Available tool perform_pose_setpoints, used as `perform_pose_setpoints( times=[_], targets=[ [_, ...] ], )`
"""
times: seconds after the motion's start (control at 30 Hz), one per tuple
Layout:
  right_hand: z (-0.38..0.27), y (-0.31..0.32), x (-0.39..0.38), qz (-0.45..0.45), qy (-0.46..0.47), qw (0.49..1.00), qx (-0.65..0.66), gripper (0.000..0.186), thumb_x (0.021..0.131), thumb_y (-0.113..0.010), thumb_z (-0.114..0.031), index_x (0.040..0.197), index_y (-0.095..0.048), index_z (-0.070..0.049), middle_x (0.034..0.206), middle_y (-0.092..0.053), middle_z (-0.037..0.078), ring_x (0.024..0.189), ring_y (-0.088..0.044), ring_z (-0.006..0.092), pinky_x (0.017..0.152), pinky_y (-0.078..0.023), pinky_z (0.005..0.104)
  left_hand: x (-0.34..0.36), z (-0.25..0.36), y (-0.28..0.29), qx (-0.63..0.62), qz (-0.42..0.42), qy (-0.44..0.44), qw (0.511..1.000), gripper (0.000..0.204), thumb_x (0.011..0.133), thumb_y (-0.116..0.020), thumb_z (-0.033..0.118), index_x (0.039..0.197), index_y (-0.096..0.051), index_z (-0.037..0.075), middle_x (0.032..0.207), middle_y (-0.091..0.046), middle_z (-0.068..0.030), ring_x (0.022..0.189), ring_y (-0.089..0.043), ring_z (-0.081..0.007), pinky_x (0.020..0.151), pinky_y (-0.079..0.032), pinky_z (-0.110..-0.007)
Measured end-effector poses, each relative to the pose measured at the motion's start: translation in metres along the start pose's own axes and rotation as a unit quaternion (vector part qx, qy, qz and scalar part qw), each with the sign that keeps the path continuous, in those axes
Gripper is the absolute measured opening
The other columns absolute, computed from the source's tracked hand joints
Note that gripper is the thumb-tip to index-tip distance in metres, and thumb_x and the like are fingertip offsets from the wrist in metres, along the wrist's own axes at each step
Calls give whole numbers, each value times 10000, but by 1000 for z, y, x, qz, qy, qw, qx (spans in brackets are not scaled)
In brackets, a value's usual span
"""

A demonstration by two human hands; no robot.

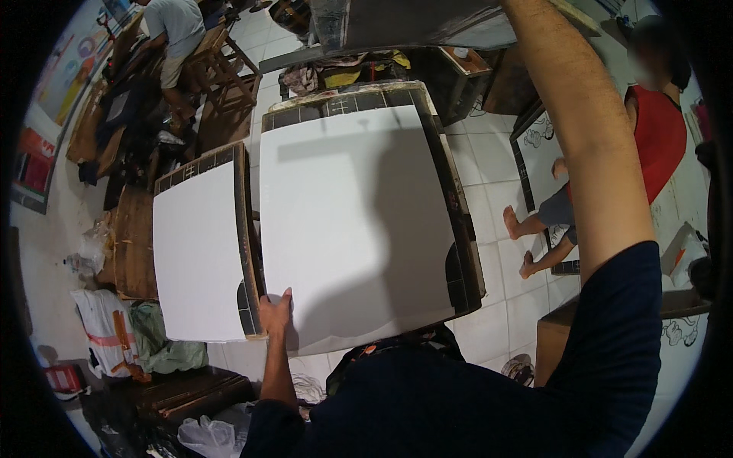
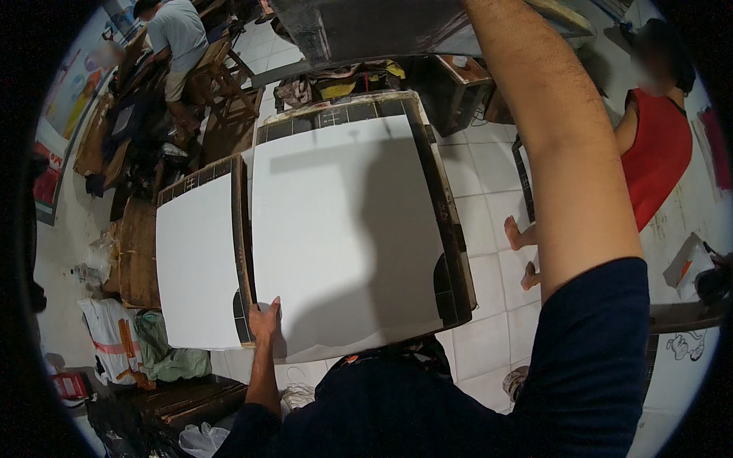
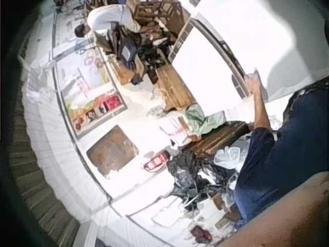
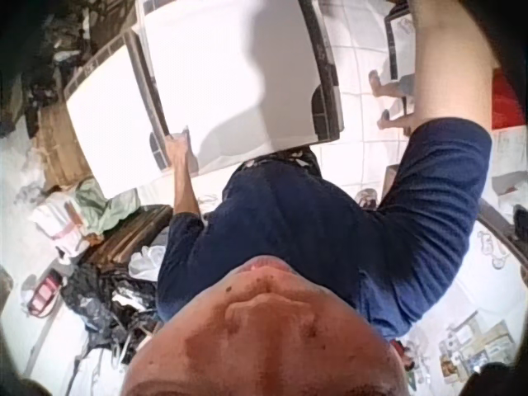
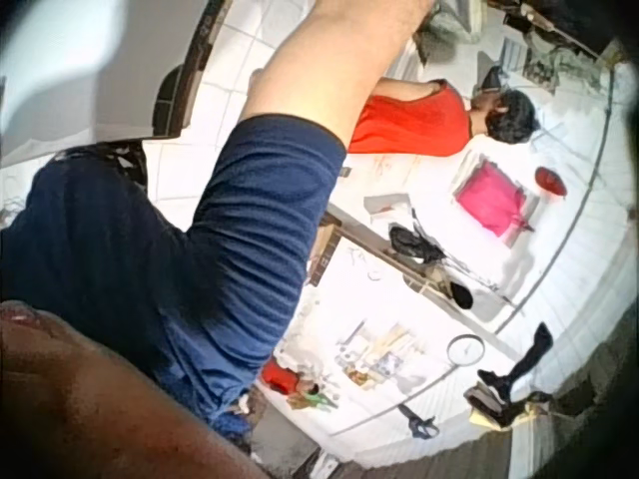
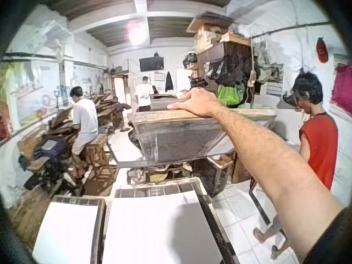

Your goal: The person performs screen printing by placing a screen frame over a white sheet, applying dark ink with a squeegee, and pulling the ink across the screen to transfer a design. The person repeats this process on multiple sheets, lifting and repositioning the screen between prints.

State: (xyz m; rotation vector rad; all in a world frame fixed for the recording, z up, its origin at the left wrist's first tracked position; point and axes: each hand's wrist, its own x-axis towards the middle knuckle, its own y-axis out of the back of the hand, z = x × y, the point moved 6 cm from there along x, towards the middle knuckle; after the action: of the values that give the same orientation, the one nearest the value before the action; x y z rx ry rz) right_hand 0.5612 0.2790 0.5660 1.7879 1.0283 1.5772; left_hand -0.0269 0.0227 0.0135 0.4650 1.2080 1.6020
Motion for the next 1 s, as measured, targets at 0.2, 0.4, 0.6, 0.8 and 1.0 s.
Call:
perform_pose_setpoints(
  times=[0.2, 0.4, 0.6, 0.8, 1.0],
  targets=[
    [10, -3, 12, -27, -56, 998, -28, 860, 729, -702, -818, 1170, -792, -86, 1214, -751, 169, 1145, -708, 352, 1028, -526, 417, 15, 20, 0, -18, 27, 0, 999, 931, 728, -869, 596, 1269, -589, -107, 1212, -672, -327, 1149, -665, -447, 1006, -516, -477],
    [-4, 2, -7, -19, -27, 999, -25, 856, 734, -691, -829, 1127, -805, -78, 1126, -761, 223, 1083, -730, 357, 994, -547, 419, 32, -3, -21, -43, -20, 8, 999, 828, 739, -881, 549, 1184, -622, -100, 1202, -657, -324, 1105, -660, -455, 955, -535, -484],
    [-7, -13, -83, -23, -82, 996, -41, 769, 781, -673, -800, 1006, -803, -76, 1014, -775, 178, 969, -737, 318, 914, -565, 410, 12, 86, -8, 36, 109, -86, 990, 842, 801, -839, 537, 1320, -566, -68, 1297, -607, -287, 1216, -577, -455, 1056, -464, -526],
    [-21, -74, -248, 139, 87, 986, -42, 615, 735, -798, -706, 947, -750, -130, 879, -727, 42, 821, -694, 312, 771, -527, 423, -90, 361, 7, -721, -317, -245, 566, 648, 1073, -499, 549, 1449, -465, 22, 1376, -566, -155, 1277, -577, -287, 1066, -474, -462],
    [-29, -194, -423, -127, -18, 991, -41, 501, 782, -823, -548, 1062, -724, -144, 1068, -669, 59, 1029, -620, 259, 972, -394, 477, -122, 300, -105, -699, -288, 242, 608, 772, 1091, -179, 638, 1549, -378, 50, 1436, -525, -187, 1288, -547, -352, 1095, -469, -533]
  ],
)
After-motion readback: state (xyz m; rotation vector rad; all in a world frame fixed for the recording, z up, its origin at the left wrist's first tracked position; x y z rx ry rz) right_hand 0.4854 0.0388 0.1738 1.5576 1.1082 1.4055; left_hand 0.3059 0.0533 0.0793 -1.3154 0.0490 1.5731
